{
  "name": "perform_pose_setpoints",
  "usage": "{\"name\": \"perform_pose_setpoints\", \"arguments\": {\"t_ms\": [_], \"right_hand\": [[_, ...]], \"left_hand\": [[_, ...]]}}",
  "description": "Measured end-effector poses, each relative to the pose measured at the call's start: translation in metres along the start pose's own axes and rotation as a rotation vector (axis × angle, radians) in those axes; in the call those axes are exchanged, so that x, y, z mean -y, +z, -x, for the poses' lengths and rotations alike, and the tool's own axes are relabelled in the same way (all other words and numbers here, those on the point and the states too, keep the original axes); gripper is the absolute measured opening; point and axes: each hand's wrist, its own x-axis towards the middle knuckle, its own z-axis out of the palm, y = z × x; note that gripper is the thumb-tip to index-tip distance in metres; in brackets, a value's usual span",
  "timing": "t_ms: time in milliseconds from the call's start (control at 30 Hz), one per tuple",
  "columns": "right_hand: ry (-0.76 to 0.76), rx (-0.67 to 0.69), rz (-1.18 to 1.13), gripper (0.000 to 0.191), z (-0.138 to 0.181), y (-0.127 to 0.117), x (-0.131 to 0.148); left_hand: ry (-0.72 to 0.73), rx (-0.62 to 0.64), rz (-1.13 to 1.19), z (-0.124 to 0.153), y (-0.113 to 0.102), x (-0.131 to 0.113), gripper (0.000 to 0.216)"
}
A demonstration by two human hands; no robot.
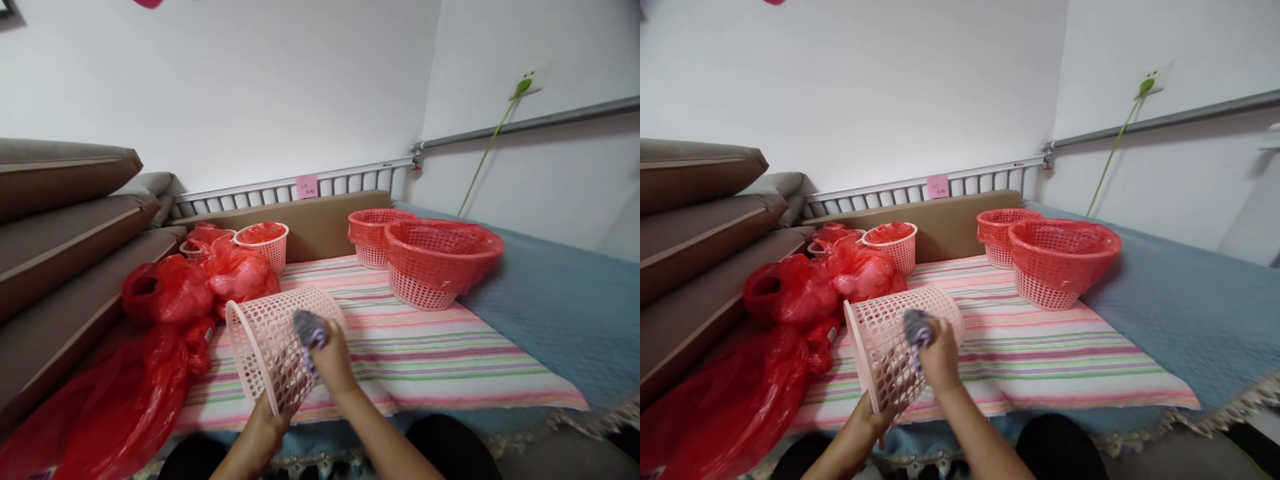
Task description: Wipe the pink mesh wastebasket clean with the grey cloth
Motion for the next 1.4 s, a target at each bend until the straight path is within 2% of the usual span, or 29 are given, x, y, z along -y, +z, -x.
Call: {"name": "perform_pose_setpoints", "arguments": {"t_ms": [67,133,200,333,433,600,700,800,933,1000,1033,1067,1133,1200,1233,1300,1400], "right_hand": [[0.151,-0.092,0.147,0.026,-0.022,-0.010,-0.037],[0.216,-0.129,0.205,0.020,-0.036,-0.020,-0.064],[0.252,-0.140,0.236,0.017,-0.041,-0.025,-0.081],[0.296,-0.137,0.270,0.018,-0.037,-0.027,-0.088],[0.312,-0.125,0.267,0.018,-0.034,-0.027,-0.087],[0.333,-0.128,0.238,0.017,-0.039,-0.029,-0.082],[0.326,-0.115,0.199,0.017,-0.037,-0.023,-0.068],[0.264,-0.053,0.059,0.019,-0.016,-0.007,-0.029],[0.030,0.141,-0.301,0.030,0.031,0.014,0.044],[-0.075,0.239,-0.346,0.043,0.045,0.019,0.066],[-0.114,0.259,-0.339,0.047,0.045,0.019,0.067],[-0.136,0.252,-0.310,0.048,0.041,0.018,0.062],[-0.108,0.163,-0.184,0.045,0.020,0.011,0.036],[0.039,0.019,0.013,0.034,-0.010,-0.001,-0.004],[0.142,-0.037,0.122,0.026,-0.025,-0.007,-0.024],[0.227,-0.096,0.200,0.016,-0.048,-0.019,-0.057],[0.263,-0.116,0.235,0.010,-0.059,-0.029,-0.079]], "left_hand": [[0.018,0.067,0.064,-0.002,0.001,0.005,0.075],[0.012,0.122,0.061,-0.002,0.000,0.007,0.074],[0.000,0.147,0.045,0.000,-0.001,0.006,0.073],[-0.013,0.185,0.058,0.006,0.002,-0.006,0.072],[-0.007,0.214,0.070,0.007,0.006,-0.020,0.080],[0.002,0.125,0.091,0.000,0.013,-0.036,0.098],[-0.020,0.114,0.048,-0.002,0.018,-0.037,0.093],[-0.011,0.108,-0.026,0.001,0.019,-0.035,0.076],[-0.049,-0.009,-0.229,0.007,0.008,-0.027,0.043],[-0.040,-0.055,-0.295,0.008,0.000,-0.020,0.032],[-0.017,-0.067,-0.284,0.008,-0.003,-0.016,0.033],[0.012,-0.065,-0.240,0.007,-0.006,-0.012,0.038],[0.047,-0.015,-0.114,0.006,-0.008,-0.006,0.053],[0.037,0.056,-0.013,0.005,-0.009,-0.001,0.061],[0.025,0.082,0.012,0.005,-0.010,0.002,0.061],[0.002,0.111,0.020,0.005,-0.011,0.007,0.060],[-0.002,0.135,0.030,0.004,-0.014,0.011,0.059]]}}
